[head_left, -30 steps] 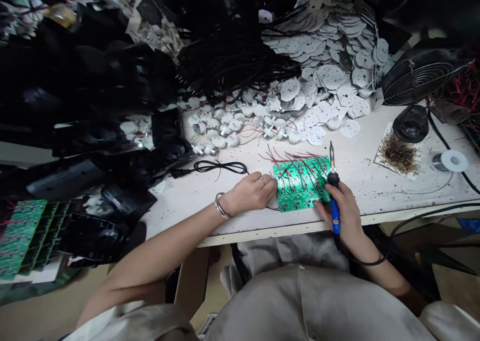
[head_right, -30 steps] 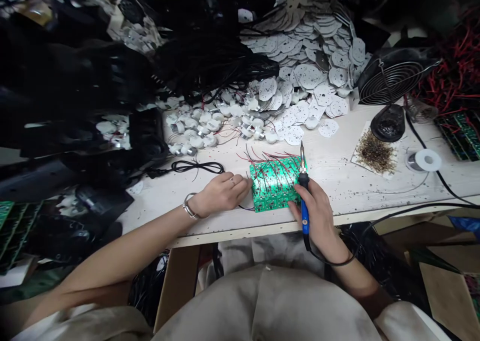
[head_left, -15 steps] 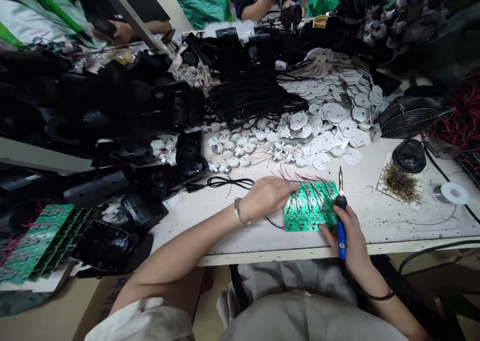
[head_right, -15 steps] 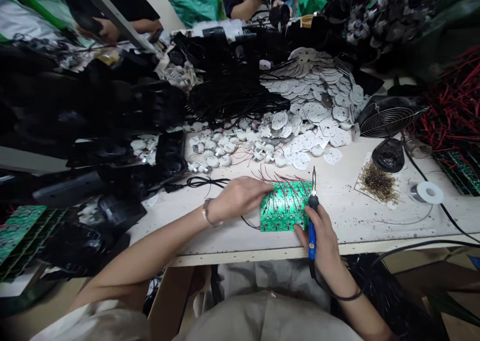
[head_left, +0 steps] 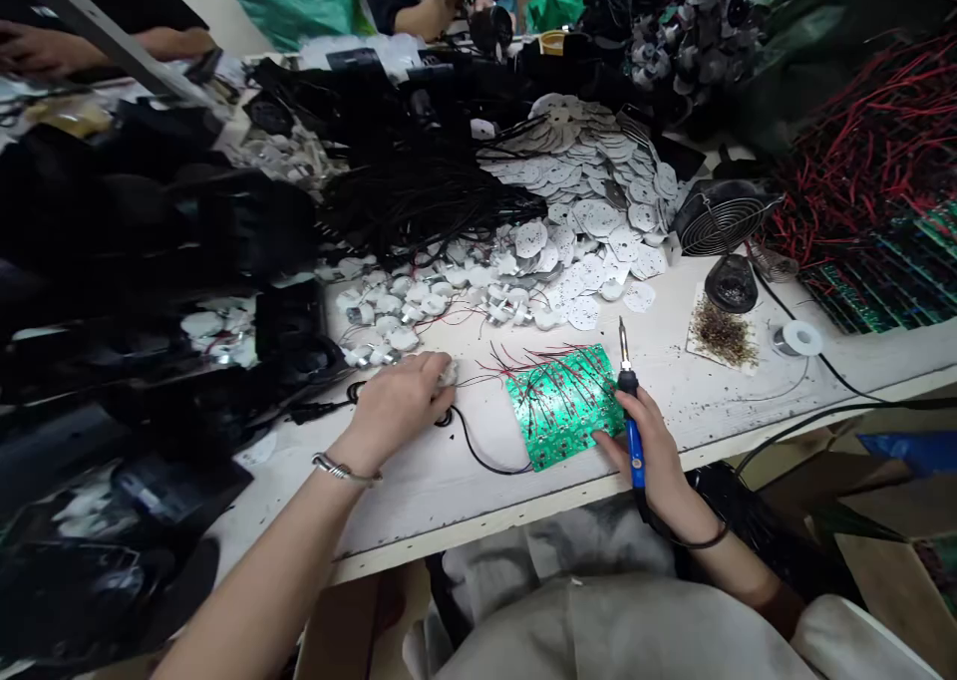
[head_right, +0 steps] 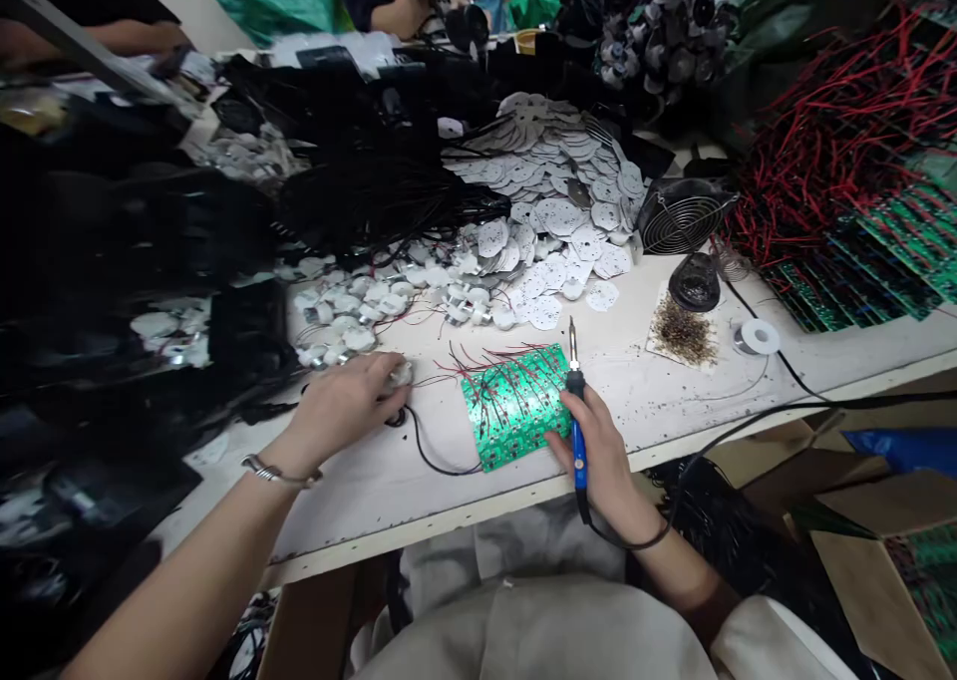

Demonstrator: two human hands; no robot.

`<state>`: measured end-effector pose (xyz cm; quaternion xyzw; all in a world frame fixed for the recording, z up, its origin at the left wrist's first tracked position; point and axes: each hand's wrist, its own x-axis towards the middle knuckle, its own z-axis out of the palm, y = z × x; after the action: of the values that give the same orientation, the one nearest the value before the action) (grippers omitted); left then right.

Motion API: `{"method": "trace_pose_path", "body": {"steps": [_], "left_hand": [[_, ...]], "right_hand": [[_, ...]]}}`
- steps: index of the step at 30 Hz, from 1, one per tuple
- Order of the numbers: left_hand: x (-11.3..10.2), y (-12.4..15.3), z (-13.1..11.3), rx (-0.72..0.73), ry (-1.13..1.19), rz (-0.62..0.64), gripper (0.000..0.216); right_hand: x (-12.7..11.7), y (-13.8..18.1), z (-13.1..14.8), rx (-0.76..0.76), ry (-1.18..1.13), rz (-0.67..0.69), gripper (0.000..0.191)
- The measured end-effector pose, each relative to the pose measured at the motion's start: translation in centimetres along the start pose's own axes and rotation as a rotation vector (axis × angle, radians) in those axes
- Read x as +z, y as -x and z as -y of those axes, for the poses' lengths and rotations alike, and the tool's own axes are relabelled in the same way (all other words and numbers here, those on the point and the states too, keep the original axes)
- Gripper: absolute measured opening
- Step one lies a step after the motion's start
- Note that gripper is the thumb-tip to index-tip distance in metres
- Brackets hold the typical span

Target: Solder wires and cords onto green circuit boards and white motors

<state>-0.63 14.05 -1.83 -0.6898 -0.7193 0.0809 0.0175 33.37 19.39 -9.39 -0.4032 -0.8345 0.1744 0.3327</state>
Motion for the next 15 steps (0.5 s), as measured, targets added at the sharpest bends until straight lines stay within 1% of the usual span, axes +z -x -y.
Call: {"method": "trace_pose_path", "body": {"steps": [2, 4, 6, 8, 10, 12, 13, 14, 15], "left_hand": [[-0.3, 0.3, -0.3, -0.121, -0.043, 0.034, 0.028], [-0.7, 0.5, -0.6, -0.213, -0.091, 0.019, 0.027], [-1.1, 0.3, -1.0, -0.235, -0.093, -0.034, 0.029], [-1.8, -0.8, -1.3, -0.218, -0.038, -0.118, 0.032], [-2.8, -3.1, -1.0, -0.209, 0.039, -0.234, 0.032], [-3.9, -6.7, -0.3, -0.236, 0.094, -0.327, 0.032], [-4.3, -8.8, 0.3, -0.267, 0.098, -0.353, 0.033], [-4.7, -10.8, 0.8, -0.294, 0.087, -0.347, 0.034], [-5.0, -12.7, 1.3, -0.324, 0.079, -0.315, 0.036]], "right_hand": [[0.0, 0.1, -0.1, 0.005, -0.023, 0.007, 0.055], [0.0, 0.2, -0.2, 0.01, -0.041, 0.008, 0.054], [0.1, 0.5, -0.3, 0.015, -0.03, 0.001, 0.054], [0.3, 0.9, -0.4, 0.004, 0.011, -0.035, 0.057], [0.5, 1.2, -0.6, -0.033, 0.057, -0.099, 0.063], [0.8, 1.4, -0.7, -0.067, 0.087, -0.147, 0.067], [0.9, 1.4, -0.7, -0.079, 0.087, -0.155, 0.068], [1.0, 1.3, -0.7, -0.087, 0.083, -0.156, 0.067], [1.0, 1.2, -0.6, -0.093, 0.078, -0.155, 0.066]]}}
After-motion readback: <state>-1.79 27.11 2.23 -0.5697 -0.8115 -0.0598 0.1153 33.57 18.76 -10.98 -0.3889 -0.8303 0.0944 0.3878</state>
